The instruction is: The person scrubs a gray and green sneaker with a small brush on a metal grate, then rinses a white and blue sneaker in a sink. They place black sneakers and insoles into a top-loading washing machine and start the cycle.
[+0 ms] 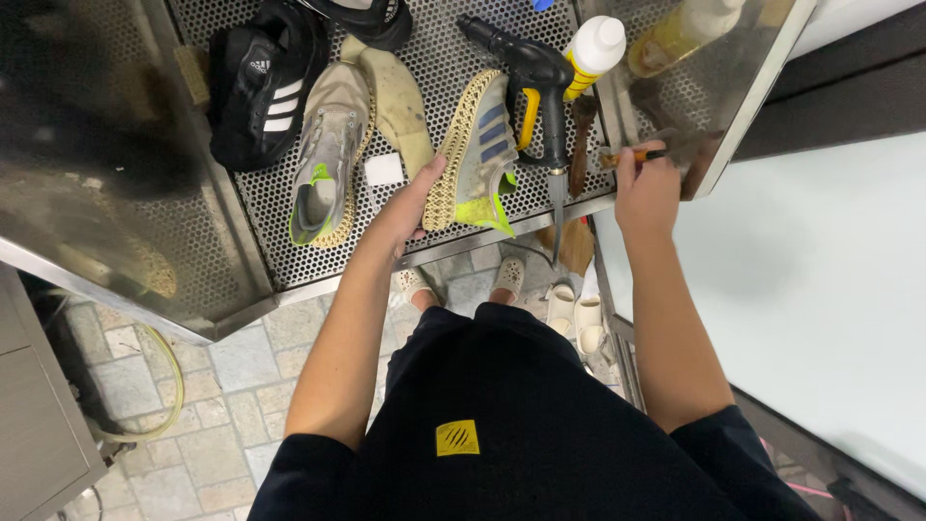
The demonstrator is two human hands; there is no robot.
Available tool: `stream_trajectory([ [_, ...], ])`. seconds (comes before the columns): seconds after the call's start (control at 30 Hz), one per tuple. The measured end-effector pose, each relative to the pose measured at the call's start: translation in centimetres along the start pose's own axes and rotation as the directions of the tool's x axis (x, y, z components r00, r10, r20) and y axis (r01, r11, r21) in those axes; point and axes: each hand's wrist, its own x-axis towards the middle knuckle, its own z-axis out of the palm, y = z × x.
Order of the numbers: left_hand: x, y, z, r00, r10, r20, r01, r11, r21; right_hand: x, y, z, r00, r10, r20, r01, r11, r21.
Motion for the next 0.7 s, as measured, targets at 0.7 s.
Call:
stream_trajectory([
  [0.7, 1.2, -1.9, -0.1, 0.999, 0.016, 0.046, -0.014, 0.999, -0.036, -3.2, -8.9, -3.0, 0.916, -0.181, 0.358, -0.215, 0.532, 0.819],
])
